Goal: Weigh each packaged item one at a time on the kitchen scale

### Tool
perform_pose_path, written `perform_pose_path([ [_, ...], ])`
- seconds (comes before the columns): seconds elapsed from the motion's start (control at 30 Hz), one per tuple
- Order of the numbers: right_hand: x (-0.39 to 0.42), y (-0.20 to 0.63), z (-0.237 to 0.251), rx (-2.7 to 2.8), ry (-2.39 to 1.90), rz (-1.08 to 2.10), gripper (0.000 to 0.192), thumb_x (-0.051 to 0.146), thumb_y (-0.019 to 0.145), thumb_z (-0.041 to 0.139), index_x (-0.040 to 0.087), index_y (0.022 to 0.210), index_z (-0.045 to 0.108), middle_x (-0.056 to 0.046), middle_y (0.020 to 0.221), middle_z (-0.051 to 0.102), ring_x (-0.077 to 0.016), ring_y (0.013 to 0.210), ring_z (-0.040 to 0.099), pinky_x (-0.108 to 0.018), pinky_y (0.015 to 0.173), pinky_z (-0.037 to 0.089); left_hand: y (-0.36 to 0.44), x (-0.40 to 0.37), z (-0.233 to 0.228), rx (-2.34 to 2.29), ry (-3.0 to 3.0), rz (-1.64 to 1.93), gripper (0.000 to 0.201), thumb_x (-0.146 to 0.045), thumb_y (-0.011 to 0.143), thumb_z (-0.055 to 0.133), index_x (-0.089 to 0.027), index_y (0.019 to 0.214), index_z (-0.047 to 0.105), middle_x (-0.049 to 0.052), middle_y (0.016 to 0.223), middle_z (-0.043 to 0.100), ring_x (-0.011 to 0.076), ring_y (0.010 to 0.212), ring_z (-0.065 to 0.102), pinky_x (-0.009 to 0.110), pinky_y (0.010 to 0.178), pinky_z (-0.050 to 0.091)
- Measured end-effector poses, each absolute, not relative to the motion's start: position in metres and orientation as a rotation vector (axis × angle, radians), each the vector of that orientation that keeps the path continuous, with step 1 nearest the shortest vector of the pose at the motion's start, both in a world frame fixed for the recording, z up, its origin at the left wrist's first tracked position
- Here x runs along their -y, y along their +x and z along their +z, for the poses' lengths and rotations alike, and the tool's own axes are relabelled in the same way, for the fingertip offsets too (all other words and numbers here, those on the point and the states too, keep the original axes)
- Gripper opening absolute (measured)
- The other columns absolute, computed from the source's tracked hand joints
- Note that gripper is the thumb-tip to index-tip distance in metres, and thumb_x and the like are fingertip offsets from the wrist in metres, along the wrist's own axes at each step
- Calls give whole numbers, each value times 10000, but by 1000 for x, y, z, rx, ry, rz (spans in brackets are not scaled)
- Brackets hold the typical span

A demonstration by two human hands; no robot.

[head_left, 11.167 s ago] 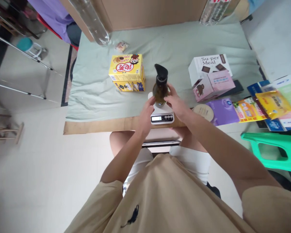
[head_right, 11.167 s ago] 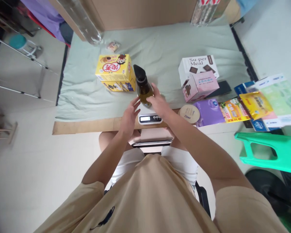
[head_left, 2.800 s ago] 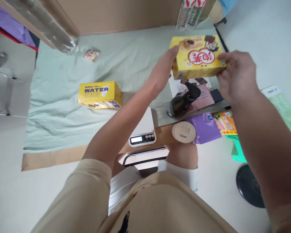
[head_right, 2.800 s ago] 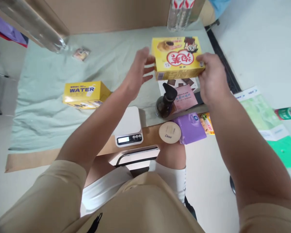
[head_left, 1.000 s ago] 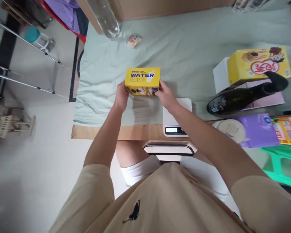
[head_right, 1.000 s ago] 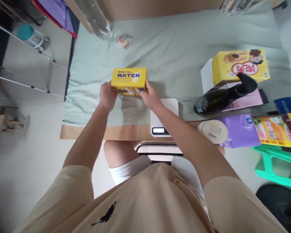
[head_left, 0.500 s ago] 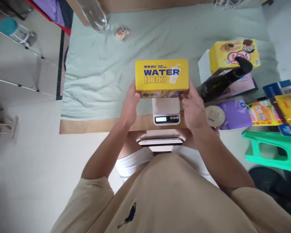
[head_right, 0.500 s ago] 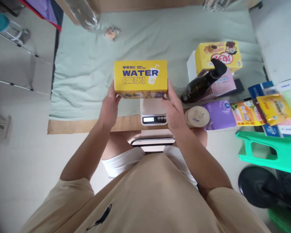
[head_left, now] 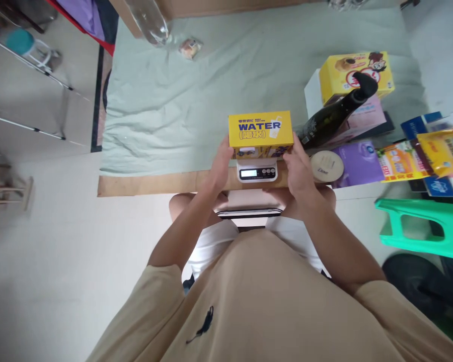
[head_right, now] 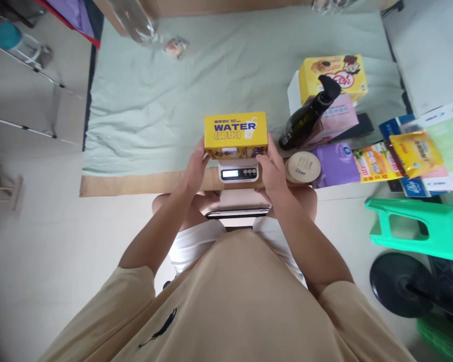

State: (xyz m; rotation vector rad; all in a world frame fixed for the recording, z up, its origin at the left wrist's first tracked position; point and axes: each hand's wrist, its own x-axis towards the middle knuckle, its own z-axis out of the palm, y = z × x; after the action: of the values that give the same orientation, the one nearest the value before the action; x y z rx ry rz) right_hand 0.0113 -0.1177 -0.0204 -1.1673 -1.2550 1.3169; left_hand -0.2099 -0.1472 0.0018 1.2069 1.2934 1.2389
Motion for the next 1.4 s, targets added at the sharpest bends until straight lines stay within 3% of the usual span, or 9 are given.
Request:
perform_pose_path([
  [0.17,139,24,-36,1259,-1288,1161,613,359,876,583,319,1486,530,-61,1579,557,-258,1520,505,-511,1290,438,-217,163,-15,-1500,1172,1319,564,-718,957,510,-276,1290,619,68,1494,633,263,1444,564,381,1154,512],
  [0.3,162,34,-54,1255,-1425,1010,341,402,910,532,255,1202,629,-116,1169,691,-258,1116,661,-477,1009,600,-225,191,-42,-1747,1123,1334,398,-557,1032,518,-215,870,641,45,908,708,197,954,686,340,896,577],
  [0.37,167,37,-61,1286,-1434,1005,284,402,883,553,228,1093,631,-100,1028,678,-243,992,642,-436,894,606,-227,200,-59,-1802,1116,1278,399,-514,1041,548,-186,836,644,24,818,669,161,819,658,322,805,587],
  [0.57,162,41,-70,1448,-1431,1039,194,412,842,579,224,829,621,-40,783,613,-198,755,550,-353,698,490,-227,198,-87,-1865,1175,1053,355,-438,1023,631,-187,1272,669,102,1304,690,199,1122,693,411,987,633],
  [0.7,159,42,-67,1503,-1415,1059,227,389,840,594,224,690,550,-13,662,534,-173,670,473,-336,652,420,-227,199,-87,-1905,1241,987,377,-432,1017,642,-181,1299,657,109,1329,680,212,1158,688,438,1013,625],
  [1.1,154,39,-67,1470,-1435,1078,279,412,896,566,213,711,504,13,660,497,-137,664,445,-266,573,383,-226,199,-91,-1957,1397,1028,385,-438,1013,649,-164,1284,655,101,1270,695,199,1098,699,415,961,637],
  [1.23,156,37,-63,1459,-1424,1046,259,379,894,586,210,711,513,14,660,476,-137,676,429,-271,586,390,-225,199,-88,-1956,1451,1091,313,-447,1022,618,-146,949,661,16,874,663,115,775,616,286,751,564],
  [1.3,158,36,-63,1443,-1415,1028,259,381,908,585,210,725,519,15,670,461,-136,685,421,-275,598,402,-224,199,-85,-1948,1467,1131,381,-388,1017,584,-174,707,524,-27,661,505,101,643,487,258,649,427],
  [1.4,160,35,-65,1414,-1393,994,283,404,924,571,211,724,514,12,681,445,-134,688,413,-281,604,405,-222,199,-79,-1924,1472,1179,436,-309,971,551,-205,614,322,-38,573,328,111,592,374,301,616,286],
])
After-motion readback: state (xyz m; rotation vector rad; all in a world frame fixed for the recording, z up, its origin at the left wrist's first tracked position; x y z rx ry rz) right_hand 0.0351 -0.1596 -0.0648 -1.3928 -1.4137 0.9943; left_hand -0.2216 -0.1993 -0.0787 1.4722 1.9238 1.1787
